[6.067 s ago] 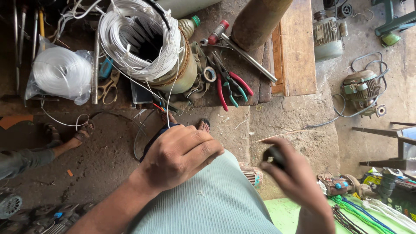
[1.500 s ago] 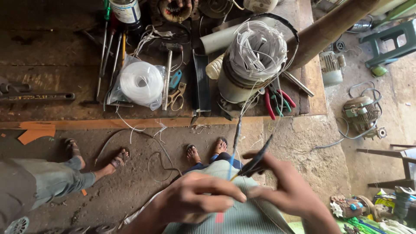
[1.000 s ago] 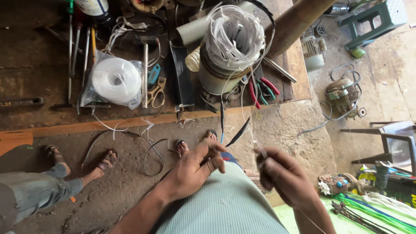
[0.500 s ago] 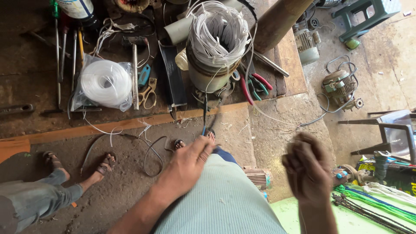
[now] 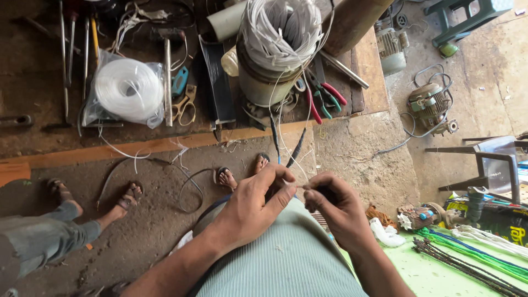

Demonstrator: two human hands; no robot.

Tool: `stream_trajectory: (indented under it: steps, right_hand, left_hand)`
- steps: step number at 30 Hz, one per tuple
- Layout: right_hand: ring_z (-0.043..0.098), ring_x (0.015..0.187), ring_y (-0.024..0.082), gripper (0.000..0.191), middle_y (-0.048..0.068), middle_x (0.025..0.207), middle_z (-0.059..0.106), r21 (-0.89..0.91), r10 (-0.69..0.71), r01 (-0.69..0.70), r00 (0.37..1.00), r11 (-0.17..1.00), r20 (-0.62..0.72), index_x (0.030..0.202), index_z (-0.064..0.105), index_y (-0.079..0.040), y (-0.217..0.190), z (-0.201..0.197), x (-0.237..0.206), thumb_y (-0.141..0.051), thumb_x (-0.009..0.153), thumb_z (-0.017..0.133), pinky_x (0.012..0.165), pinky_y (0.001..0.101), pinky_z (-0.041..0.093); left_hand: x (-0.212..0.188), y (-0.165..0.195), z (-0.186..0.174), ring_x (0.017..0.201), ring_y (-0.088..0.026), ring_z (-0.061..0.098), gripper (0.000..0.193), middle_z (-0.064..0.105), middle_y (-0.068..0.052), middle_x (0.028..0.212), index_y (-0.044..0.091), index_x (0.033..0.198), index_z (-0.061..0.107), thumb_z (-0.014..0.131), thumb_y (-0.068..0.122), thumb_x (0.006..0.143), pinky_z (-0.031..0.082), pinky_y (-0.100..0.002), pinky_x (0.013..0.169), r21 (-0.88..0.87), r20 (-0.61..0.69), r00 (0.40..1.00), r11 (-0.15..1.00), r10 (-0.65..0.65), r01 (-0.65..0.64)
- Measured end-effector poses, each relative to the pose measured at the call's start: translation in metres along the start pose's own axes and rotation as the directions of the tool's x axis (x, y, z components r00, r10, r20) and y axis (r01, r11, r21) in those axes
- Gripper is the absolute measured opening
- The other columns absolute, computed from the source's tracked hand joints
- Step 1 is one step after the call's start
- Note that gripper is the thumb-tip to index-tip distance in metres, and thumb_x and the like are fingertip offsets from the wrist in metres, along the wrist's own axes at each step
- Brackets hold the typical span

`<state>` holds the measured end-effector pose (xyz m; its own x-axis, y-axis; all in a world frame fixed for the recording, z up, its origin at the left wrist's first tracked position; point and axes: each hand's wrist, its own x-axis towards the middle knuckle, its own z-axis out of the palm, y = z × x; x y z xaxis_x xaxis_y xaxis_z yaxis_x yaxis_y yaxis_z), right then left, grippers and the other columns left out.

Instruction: The person works on a wound white wire coil set in a cylindrical container on a workbench, pulling and arranging the wire leads and wrapping black insulating tape around the wire bundle by hand. They cut tape and wire with scissors and use pliers on the leads, continuing to secure the coil assembly.

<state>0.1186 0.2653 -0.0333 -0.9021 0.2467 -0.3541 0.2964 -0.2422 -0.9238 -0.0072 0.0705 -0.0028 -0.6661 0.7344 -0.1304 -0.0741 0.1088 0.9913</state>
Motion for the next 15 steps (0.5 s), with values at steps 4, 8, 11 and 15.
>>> stream_trajectory:
  steps: [4, 8, 11, 15]
  right_hand:
    - [0.06, 0.082, 0.009, 0.019, 0.003, 0.09, 0.065, -0.002, 0.121, -0.121, 0.993, 0.993, 0.01, 0.11, 0.067, 0.002, 0.008, 0.002, -0.002, -0.01, 0.096, 0.071, 0.074, 0.0256, 0.051]
    - [0.061, 0.082, 0.009, 0.016, 0.003, 0.093, 0.067, -0.009, 0.096, -0.096, 0.995, 0.995, 0.009, 0.107, 0.068, 0.002, 0.013, 0.007, -0.001, -0.009, 0.095, 0.071, 0.072, 0.026, 0.052]
    - [0.061, 0.083, 0.008, 0.014, 0.002, 0.094, 0.068, -0.002, 0.108, -0.108, 0.994, 0.994, -0.009, 0.105, 0.068, 0.001, 0.016, 0.011, -0.001, -0.007, 0.094, 0.071, 0.072, 0.0257, 0.052]
    - [0.062, 0.081, 0.008, 0.015, 0.002, 0.095, 0.069, -0.084, 0.086, -0.085, 0.996, 0.993, 0.003, 0.107, 0.071, 0.001, 0.019, 0.015, -0.001, -0.007, 0.094, 0.071, 0.069, 0.0243, 0.051]
  left_hand:
    - [0.0, -0.003, 0.0, 0.077, -0.019, 0.067, 0.02, 0.068, -0.009, 0.083, 0.002, 0.108, 0.06, 0.059, 0.022, 0.104, 0.054, -0.033, 0.072, 0.009, 0.012, 0.998, 0.998, 0.062, -0.062]
    - [-0.001, -0.003, -0.002, 0.079, -0.02, 0.069, 0.02, 0.068, -0.011, 0.087, 0.001, 0.113, 0.058, 0.055, 0.018, 0.103, 0.055, -0.034, 0.074, 0.001, 0.026, 0.998, 0.998, 0.065, -0.065]
    - [-0.001, -0.001, -0.006, 0.082, -0.02, 0.072, 0.02, 0.069, -0.012, 0.089, 0.0, 0.114, 0.057, 0.054, 0.017, 0.102, 0.057, -0.034, 0.076, -0.001, 0.046, 0.997, 0.998, 0.059, -0.059]
    - [0.0, 0.001, -0.015, 0.081, -0.019, 0.075, 0.023, 0.072, -0.013, 0.088, 0.0, 0.115, 0.061, 0.057, 0.018, 0.099, 0.058, -0.034, 0.074, 0.031, 0.063, 0.998, 1.0, 0.0, -0.001]
